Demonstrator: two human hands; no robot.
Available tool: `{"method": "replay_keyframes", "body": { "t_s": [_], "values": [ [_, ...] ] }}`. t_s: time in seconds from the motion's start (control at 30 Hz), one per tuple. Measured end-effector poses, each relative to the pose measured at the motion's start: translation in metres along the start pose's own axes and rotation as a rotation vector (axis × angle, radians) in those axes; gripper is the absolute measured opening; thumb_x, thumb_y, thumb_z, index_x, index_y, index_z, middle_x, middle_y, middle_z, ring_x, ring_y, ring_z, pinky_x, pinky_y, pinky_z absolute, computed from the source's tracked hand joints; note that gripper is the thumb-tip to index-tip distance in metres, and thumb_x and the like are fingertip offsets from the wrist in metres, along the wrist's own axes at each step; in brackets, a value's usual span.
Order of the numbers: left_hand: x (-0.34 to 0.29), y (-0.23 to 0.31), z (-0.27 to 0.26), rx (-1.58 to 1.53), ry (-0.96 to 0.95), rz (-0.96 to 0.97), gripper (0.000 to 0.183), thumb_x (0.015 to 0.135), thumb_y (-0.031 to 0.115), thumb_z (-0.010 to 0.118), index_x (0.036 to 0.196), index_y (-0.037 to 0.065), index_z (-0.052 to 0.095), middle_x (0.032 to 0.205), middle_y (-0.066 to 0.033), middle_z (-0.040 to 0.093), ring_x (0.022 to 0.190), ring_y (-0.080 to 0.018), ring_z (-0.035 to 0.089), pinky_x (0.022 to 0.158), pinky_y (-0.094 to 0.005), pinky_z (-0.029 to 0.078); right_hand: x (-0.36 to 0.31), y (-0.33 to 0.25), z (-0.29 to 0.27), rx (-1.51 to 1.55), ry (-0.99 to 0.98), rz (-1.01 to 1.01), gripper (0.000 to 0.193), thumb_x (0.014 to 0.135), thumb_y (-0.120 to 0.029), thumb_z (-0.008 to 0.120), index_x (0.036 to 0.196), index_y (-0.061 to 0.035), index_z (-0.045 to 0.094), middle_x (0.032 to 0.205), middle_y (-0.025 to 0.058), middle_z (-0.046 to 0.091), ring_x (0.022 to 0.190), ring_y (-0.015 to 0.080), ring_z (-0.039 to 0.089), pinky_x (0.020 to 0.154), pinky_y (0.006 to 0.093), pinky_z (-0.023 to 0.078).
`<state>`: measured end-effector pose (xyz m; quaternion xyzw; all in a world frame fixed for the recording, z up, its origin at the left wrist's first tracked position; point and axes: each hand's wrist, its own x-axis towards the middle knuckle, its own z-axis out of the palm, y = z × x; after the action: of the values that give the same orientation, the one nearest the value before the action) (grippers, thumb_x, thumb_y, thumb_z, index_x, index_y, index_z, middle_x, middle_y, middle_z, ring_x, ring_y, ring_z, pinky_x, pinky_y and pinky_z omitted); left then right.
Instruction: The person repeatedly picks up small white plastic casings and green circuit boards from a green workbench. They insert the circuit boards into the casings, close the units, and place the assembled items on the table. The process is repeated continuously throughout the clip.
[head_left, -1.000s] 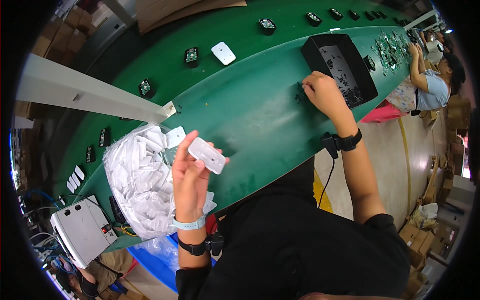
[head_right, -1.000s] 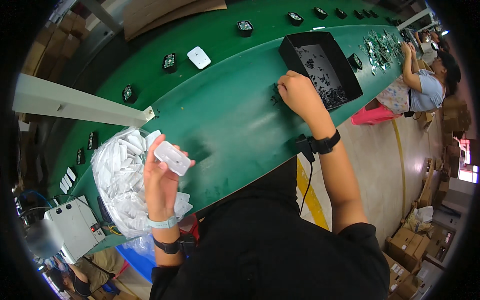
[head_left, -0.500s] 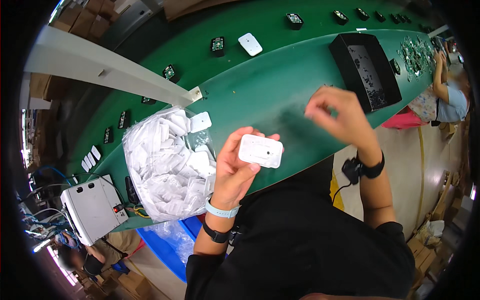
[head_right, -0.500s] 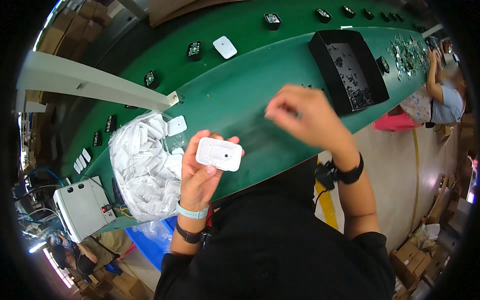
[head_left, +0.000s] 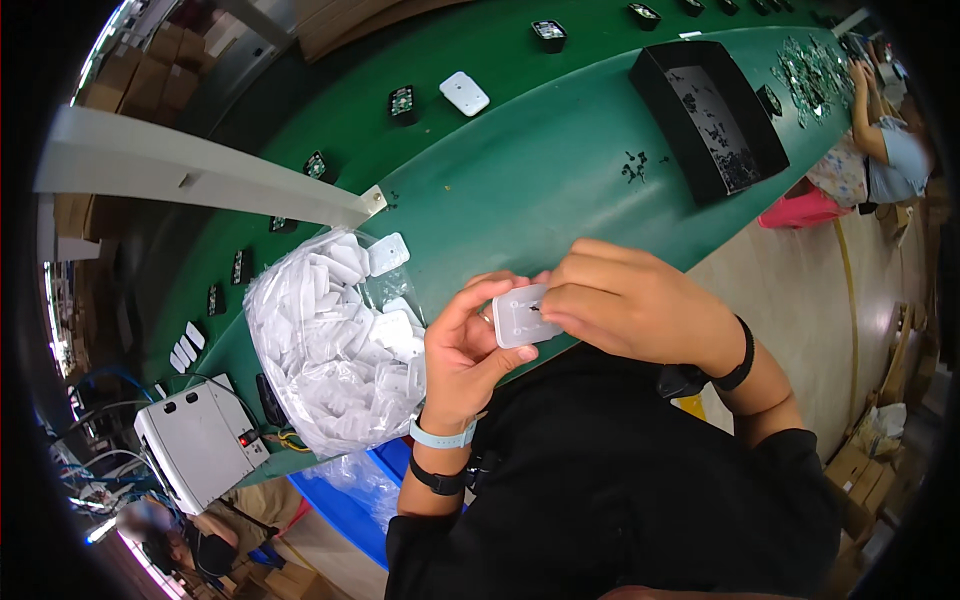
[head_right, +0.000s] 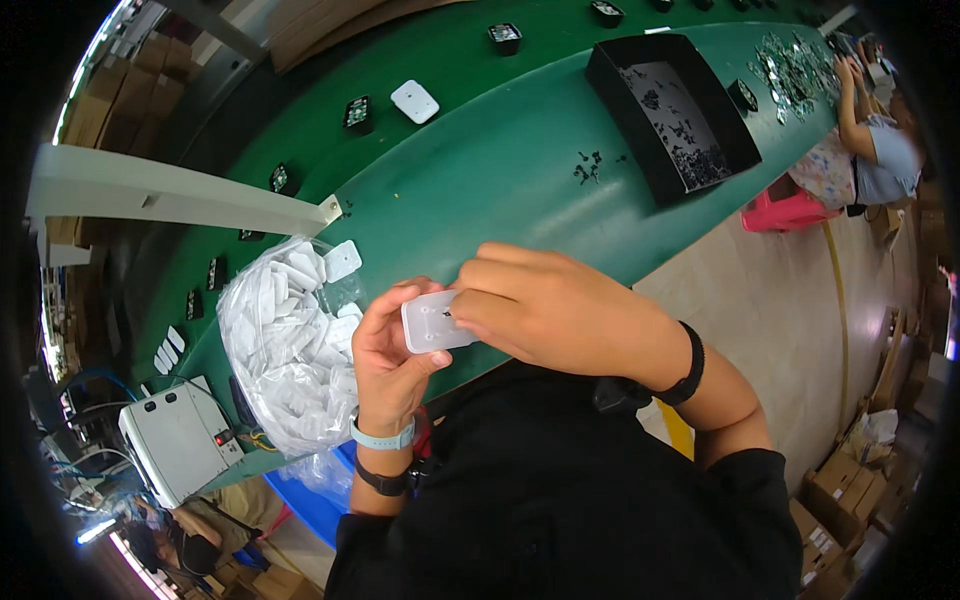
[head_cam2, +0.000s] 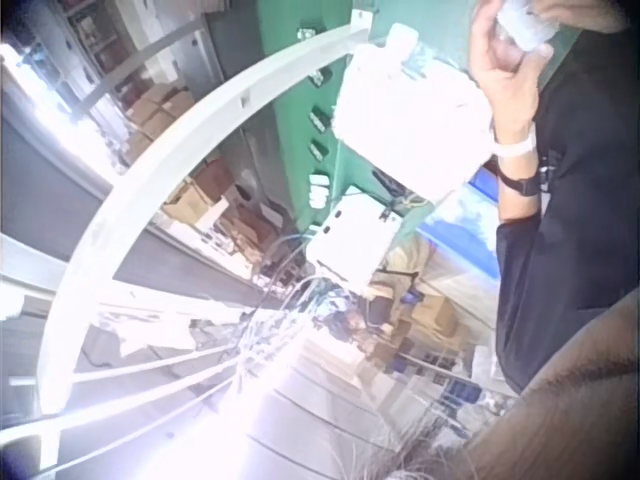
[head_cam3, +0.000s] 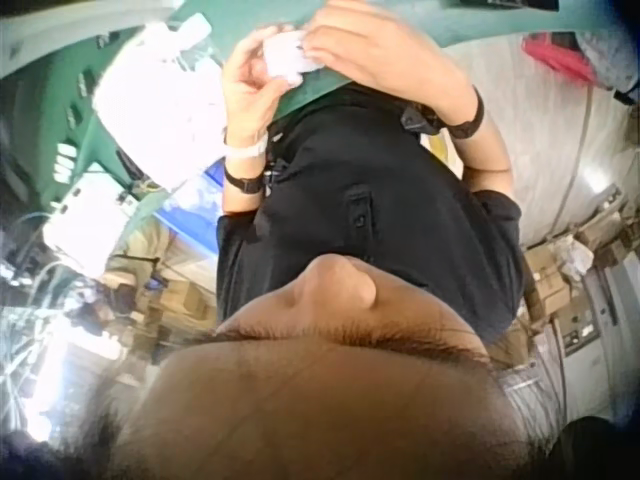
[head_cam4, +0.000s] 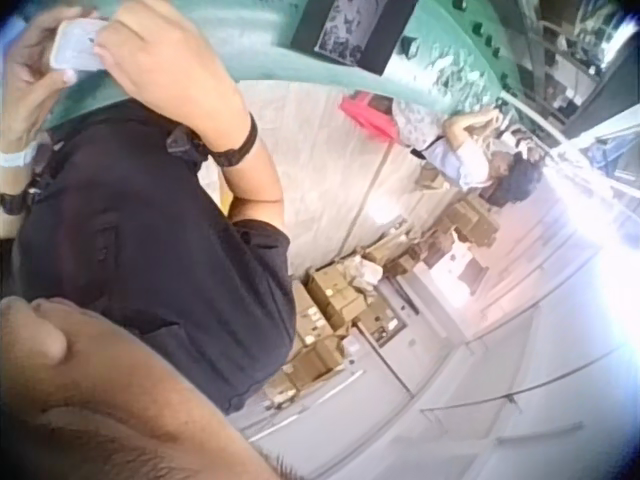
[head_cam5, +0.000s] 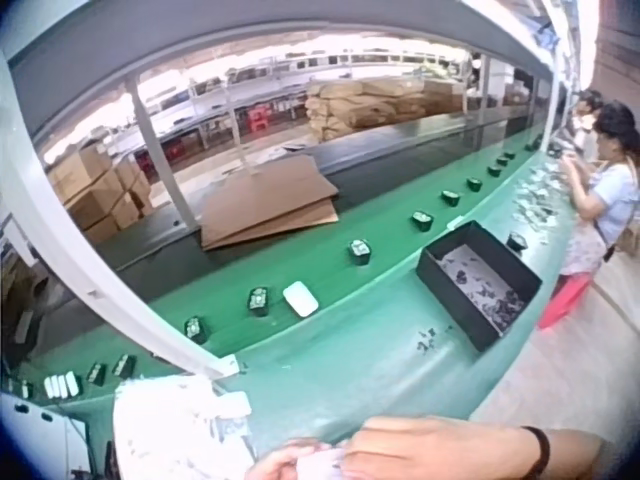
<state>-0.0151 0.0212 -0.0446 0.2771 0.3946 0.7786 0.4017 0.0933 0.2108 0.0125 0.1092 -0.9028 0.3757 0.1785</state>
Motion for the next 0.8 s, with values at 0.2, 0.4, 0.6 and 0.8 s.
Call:
{"method": "replay_keyframes", "body": {
  "t_s": [0.2, 0.4, 0.6, 0.8],
  "values": [
    [-0.005, 0.001, 0.005, 0.066, 0.059, -0.029, 0.061, 0.075, -0.019, 0.071, 0.130, 0.000, 0.055, 0.134, -0.0159, 0.051, 0.128, -0.0278, 0.053, 0.109, -0.0421, 0.045, -0.007, -0.008, -0.001, -0.110, -0.068, 0.051, 0.019, 0.074, 0.000, 0.073, 0.089, -0.0032, 0.061, 0.089, 0.0079, 0.056, 0.077, 0.0254, 0.056, 0.065, 0.0352, 0.049],
    [-0.007, 0.004, 0.013, 0.118, 0.053, 0.010, 0.058, 0.077, -0.019, 0.069, 0.130, -0.001, 0.053, 0.133, -0.0178, 0.051, 0.127, -0.0276, 0.054, 0.107, -0.0400, 0.047, -0.001, -0.011, -0.006, 0.057, 0.102, 0.135, 0.022, 0.075, 0.000, 0.075, 0.091, -0.0036, 0.060, 0.088, 0.0082, 0.056, 0.081, 0.0247, 0.059, 0.065, 0.0340, 0.051],
    [-0.012, 0.015, 0.028, 0.147, 0.102, -0.038, 0.052, 0.082, -0.018, 0.064, 0.130, -0.003, 0.052, 0.132, -0.0188, 0.055, 0.123, -0.0265, 0.057, 0.105, -0.0375, 0.049, 0.003, -0.008, -0.013, 0.473, -0.031, 0.399, 0.026, 0.077, -0.001, 0.076, 0.097, -0.0019, 0.059, 0.094, 0.0083, 0.059, 0.080, 0.0247, 0.061, 0.065, 0.0329, 0.054],
    [-0.012, 0.029, 0.049, 0.147, 0.264, -0.107, 0.047, 0.089, -0.013, 0.061, 0.134, -0.006, 0.049, 0.132, -0.0195, 0.058, 0.122, -0.0236, 0.059, 0.103, -0.0345, 0.049, -0.006, -0.016, -0.002, 0.298, 0.145, 0.193, 0.022, 0.076, 0.000, 0.078, 0.094, -0.0045, 0.066, 0.096, 0.0058, 0.061, 0.076, 0.0186, 0.062, 0.059, 0.0289, 0.052]
  ]
}}
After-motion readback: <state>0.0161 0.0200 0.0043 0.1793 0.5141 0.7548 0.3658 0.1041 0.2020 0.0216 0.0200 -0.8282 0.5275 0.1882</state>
